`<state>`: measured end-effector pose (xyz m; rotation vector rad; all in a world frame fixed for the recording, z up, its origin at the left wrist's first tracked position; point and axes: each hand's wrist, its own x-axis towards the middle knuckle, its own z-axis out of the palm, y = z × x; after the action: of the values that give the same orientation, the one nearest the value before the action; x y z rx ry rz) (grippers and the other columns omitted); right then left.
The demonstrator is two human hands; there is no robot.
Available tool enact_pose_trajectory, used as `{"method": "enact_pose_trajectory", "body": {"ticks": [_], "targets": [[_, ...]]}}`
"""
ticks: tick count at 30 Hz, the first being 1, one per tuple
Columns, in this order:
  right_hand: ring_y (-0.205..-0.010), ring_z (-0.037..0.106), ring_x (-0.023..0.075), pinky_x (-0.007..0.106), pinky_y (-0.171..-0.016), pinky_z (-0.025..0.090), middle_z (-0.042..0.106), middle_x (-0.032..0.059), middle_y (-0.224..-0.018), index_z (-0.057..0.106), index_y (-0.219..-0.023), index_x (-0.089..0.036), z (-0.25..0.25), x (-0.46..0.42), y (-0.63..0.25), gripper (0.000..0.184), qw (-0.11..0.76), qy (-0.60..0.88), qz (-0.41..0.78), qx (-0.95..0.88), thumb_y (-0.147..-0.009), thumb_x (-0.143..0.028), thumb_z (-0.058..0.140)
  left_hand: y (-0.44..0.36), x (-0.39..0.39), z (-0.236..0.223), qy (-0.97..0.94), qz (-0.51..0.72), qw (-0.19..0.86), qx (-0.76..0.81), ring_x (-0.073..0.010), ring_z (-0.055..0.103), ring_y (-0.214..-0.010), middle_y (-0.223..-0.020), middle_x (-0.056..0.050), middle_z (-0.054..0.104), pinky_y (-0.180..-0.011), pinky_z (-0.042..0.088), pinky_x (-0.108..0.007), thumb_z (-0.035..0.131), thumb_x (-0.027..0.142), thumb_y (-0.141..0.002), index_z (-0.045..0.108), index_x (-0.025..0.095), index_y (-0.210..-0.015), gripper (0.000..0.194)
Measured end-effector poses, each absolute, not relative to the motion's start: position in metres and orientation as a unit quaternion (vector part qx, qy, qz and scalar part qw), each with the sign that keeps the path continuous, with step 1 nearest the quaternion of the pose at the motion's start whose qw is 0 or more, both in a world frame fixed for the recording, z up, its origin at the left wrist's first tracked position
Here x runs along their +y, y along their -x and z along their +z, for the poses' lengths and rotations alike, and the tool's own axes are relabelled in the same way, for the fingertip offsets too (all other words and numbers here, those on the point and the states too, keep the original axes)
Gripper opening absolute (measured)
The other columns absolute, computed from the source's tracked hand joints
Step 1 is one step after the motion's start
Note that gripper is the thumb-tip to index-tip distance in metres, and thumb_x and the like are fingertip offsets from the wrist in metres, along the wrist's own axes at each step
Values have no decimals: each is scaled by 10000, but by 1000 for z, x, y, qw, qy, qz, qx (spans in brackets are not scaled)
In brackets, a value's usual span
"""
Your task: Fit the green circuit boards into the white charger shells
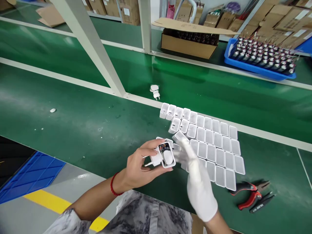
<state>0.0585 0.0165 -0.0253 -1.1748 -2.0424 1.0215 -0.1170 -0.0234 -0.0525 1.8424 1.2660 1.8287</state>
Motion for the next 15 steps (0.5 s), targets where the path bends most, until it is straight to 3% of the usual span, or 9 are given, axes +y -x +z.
{"method": "enact_pose_trajectory", "body": {"ticks": [3,6,9,12,15], "targets": [[-1202,633,343,479,-830,603,465,161,-1520,252,-1605,-330,-24,7,-64,624,266,379,148,-874,-1018,-398,451,122,-22,-50,-636,619,137,439,-267,712,-1137,-1162,-208,709,-890,642,-391,811,274,-813,469,170,-1124,474],[-1022,693,330,401,-655,586,611,197,-1330,145,-1634,-243,-19,-1,-58,705,183,345,-21,-920,-1012,-373,450,125,-20,-48,-663,615,112,413,-282,698,-1144,-1155,-234,699,-904,628,-429,781,201,-830,468,155,-1117,427],[-829,706,297,349,-529,511,724,140,-1063,118,-1635,-194,-16,-6,-51,738,148,360,-66,-919,-1006,-365,465,126,-16,-46,-687,609,77,390,-305,699,-1124,-1132,-259,698,-885,629,-449,783,150,-802,476,140,-1086,419],[-679,684,252,319,-471,455,721,76,-841,124,-1631,-171,-19,-6,-48,742,153,356,-69,-919,-1000,-315,486,126,-14,-48,-689,609,36,391,-308,716,-1067,-1100,-247,707,-840,643,-460,781,165,-795,490,139,-1066,398],[-728,707,254,321,-484,512,728,94,-927,130,-1632,-188,-24,-2,-49,732,172,348,-21,-921,-1000,-328,472,127,-13,-52,-678,609,19,411,-289,733,-1014,-1070,-208,720,-798,654,-445,762,203,-821,487,160,-1063,369]]}}
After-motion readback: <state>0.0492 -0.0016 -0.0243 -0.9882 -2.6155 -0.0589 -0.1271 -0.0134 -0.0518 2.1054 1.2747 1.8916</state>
